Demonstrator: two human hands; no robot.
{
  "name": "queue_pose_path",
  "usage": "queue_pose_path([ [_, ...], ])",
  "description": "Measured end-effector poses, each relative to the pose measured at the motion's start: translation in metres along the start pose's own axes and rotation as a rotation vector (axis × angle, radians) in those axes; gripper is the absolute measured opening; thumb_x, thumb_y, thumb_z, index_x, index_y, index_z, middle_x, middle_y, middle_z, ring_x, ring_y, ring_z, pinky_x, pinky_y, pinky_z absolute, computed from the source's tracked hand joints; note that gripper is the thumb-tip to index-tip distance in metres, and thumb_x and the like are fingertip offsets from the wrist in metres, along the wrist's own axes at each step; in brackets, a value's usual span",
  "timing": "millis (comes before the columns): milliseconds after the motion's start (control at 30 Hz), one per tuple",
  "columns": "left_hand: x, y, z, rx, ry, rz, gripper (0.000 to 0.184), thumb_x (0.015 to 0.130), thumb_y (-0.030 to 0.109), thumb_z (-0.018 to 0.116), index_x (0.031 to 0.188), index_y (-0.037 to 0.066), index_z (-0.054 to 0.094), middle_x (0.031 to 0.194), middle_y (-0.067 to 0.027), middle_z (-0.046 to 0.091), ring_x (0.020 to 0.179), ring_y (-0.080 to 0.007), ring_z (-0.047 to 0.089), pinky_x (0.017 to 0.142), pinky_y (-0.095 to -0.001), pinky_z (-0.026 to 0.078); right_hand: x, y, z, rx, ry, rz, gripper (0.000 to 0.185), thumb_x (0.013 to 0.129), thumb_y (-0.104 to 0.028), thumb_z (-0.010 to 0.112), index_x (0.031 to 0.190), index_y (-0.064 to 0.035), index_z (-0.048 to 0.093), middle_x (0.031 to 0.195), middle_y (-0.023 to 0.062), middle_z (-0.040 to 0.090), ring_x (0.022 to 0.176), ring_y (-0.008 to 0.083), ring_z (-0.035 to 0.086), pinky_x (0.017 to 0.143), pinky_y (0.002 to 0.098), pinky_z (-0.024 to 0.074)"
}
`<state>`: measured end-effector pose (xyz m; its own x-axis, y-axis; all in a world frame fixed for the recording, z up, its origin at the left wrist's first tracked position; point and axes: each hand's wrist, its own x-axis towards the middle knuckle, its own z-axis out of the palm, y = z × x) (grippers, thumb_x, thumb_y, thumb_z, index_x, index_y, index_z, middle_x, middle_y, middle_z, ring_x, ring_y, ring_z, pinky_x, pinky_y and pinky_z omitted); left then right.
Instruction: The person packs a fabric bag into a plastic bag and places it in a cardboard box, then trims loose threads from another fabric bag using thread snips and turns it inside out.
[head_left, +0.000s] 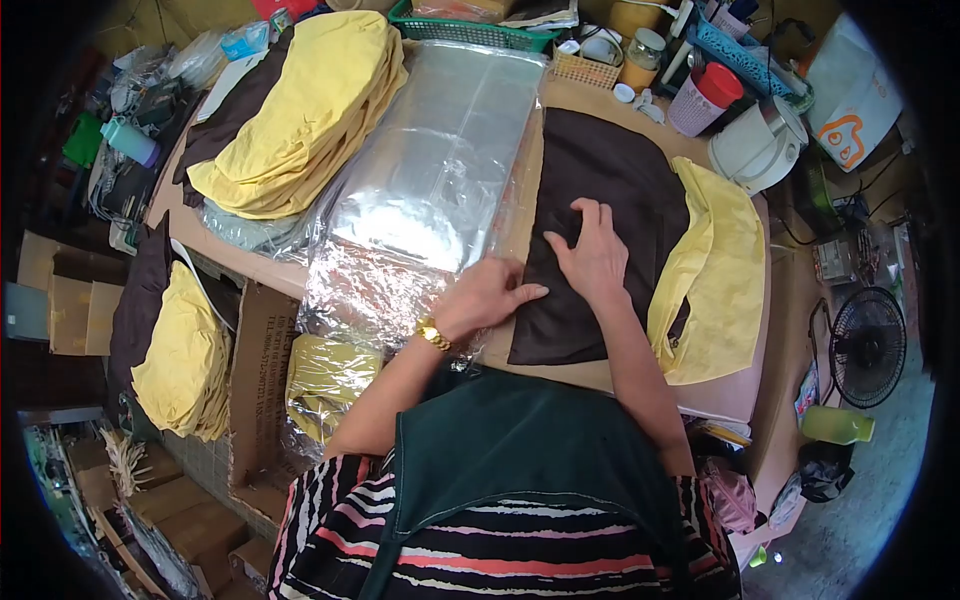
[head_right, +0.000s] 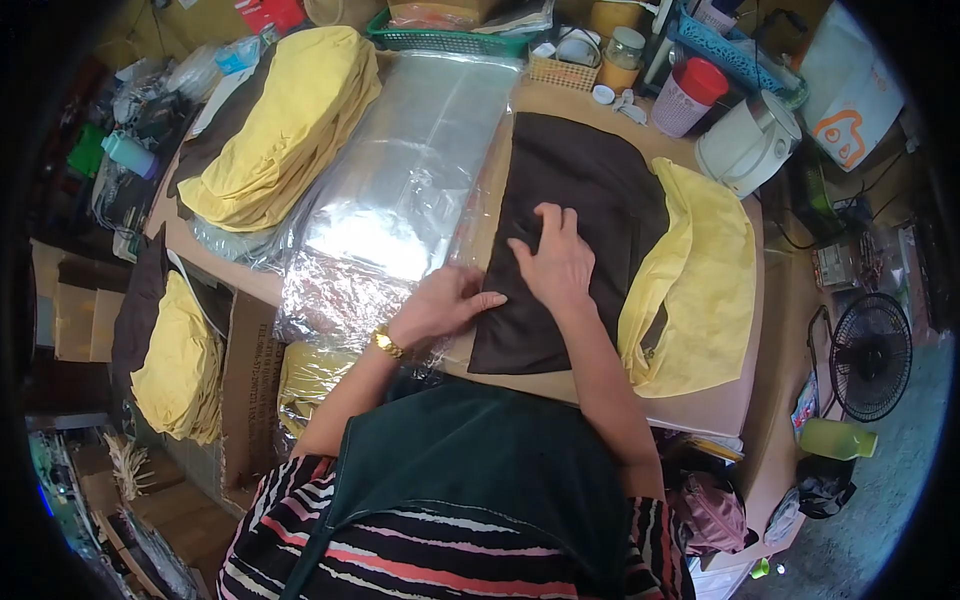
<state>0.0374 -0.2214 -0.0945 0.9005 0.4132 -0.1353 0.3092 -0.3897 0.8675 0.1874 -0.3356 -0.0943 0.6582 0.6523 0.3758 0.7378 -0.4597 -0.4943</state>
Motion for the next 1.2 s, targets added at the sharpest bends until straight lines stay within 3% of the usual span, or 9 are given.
queue_pose_path([
  [67, 0.002, 0.004, 0.006, 0.213, -0.060, 0.098, 0.031, 0.090, 0.028, 0.062, 0.082, -0.002, 0.064, 0.061, -0.0156, 0.057, 0.055, -0.0259, 0.054, 0.058, -0.0350, 0.044, 0.005, 0.027, 0.015, -0.086, 0.050, 0.005, 0.038, 0.081, -0.027, 0.070, 0.107, -0.0087, 0.050, 0.094, 0.0136, 0.059, 0.081, 0.0354, 0.063, 0.070, 0.0435, 0.0504],
  [200, -0.002, -0.005, 0.002, 0.096, 0.015, 0.082, 0.028, 0.089, 0.027, 0.062, 0.083, 0.000, 0.066, 0.065, -0.0199, 0.058, 0.058, -0.0312, 0.056, 0.060, -0.0376, 0.045, 0.013, 0.041, 0.018, -0.070, 0.013, 0.129, 0.040, 0.083, -0.032, 0.068, 0.108, -0.0076, 0.049, 0.099, 0.0145, 0.060, 0.084, 0.0341, 0.064, 0.072, 0.0421, 0.0504],
  [267, -0.003, -0.014, -0.003, 0.102, 0.015, 0.088, 0.028, 0.091, 0.026, 0.061, 0.080, 0.000, 0.066, 0.067, -0.0146, 0.062, 0.057, -0.0258, 0.057, 0.060, -0.0351, 0.045, 0.014, 0.038, 0.014, -0.051, 0.025, 0.146, 0.039, 0.084, -0.032, 0.068, 0.109, -0.0078, 0.051, 0.098, 0.0134, 0.060, 0.084, 0.0326, 0.064, 0.072, 0.0413, 0.0504],
  [367, -0.009, -0.024, 0.001, -0.387, 0.001, -0.066, 0.022, 0.098, 0.018, 0.053, 0.084, 0.004, 0.062, 0.068, -0.0009, 0.060, 0.054, -0.0116, 0.057, 0.049, -0.0223, 0.041, 0.015, 0.039, 0.008, 0.031, 0.001, 0.147, 0.035, 0.085, -0.030, 0.068, 0.109, -0.0086, 0.054, 0.096, 0.0106, 0.060, 0.083, 0.0297, 0.064, 0.073, 0.0399, 0.0503],
  [400, -0.009, -0.028, 0.001, -0.387, 0.004, -0.067, 0.022, 0.098, 0.018, 0.053, 0.084, 0.004, 0.062, 0.068, -0.0009, 0.060, 0.054, -0.0116, 0.057, 0.049, -0.0223, 0.041, 0.016, 0.039, 0.006, 0.092, -0.026, 0.134, 0.032, 0.085, -0.029, 0.067, 0.108, -0.0091, 0.057, 0.094, 0.0089, 0.059, 0.082, 0.0282, 0.063, 0.073, 0.0394, 0.0502],
  [500, -0.009, -0.032, 0.001, -1.145, -0.214, -0.252, 0.015, 0.098, 0.013, 0.052, 0.091, 0.002, 0.058, 0.077, -0.0035, 0.062, 0.060, -0.0139, 0.064, 0.052, -0.0201, 0.050, 0.007, 0.010, -0.028, 0.056, -0.106, 0.067, 0.025, 0.083, -0.023, 0.069, 0.103, -0.0099, 0.061, 0.089, 0.0067, 0.058, 0.078, 0.0259, 0.063, 0.071, 0.0379, 0.0498],
  [567, -0.013, -0.016, 0.000, -1.532, -0.150, -0.394, 0.013, 0.097, 0.010, 0.052, 0.096, -0.003, 0.055, 0.088, -0.0077, 0.063, 0.080, -0.0213, 0.070, 0.070, -0.0257, 0.061, -0.002, -0.018, -0.053, 0.097, -0.143, 0.034, 0.024, 0.080, -0.019, 0.071, 0.100, -0.0093, 0.061, 0.088, 0.0066, 0.057, 0.076, 0.0258, 0.063, 0.071, 0.0372, 0.0494],
  [667, -0.016, -0.001, -0.001, -1.535, -0.099, -0.341, 0.016, 0.098, 0.009, 0.050, 0.094, -0.006, 0.055, 0.089, -0.0111, 0.063, 0.096, -0.0277, 0.068, 0.086, -0.0299, 0.059, -0.015, -0.042, -0.067, 0.149, -0.142, -0.081, 0.025, 0.074, -0.012, 0.073, 0.096, -0.0086, 0.060, 0.086, 0.0061, 0.056, 0.073, 0.0258, 0.062, 0.069, 0.0362, 0.0486],
  [1200, -0.014, -0.003, 0.005, -1.391, -0.118, -0.167, 0.021, 0.099, 0.016, 0.049, 0.089, 0.000, 0.057, 0.088, -0.0071, 0.062, 0.089, -0.0201, 0.067, 0.086, -0.0308, 0.057, -0.019, -0.066, -0.059, -0.029, -0.144, -0.336, 0.026, 0.070, -0.009, 0.070, 0.084, -0.0081, 0.048, 0.078, 0.0059, 0.051, 0.070, 0.0234, 0.059, 0.062, 0.0353, 0.0430],
])
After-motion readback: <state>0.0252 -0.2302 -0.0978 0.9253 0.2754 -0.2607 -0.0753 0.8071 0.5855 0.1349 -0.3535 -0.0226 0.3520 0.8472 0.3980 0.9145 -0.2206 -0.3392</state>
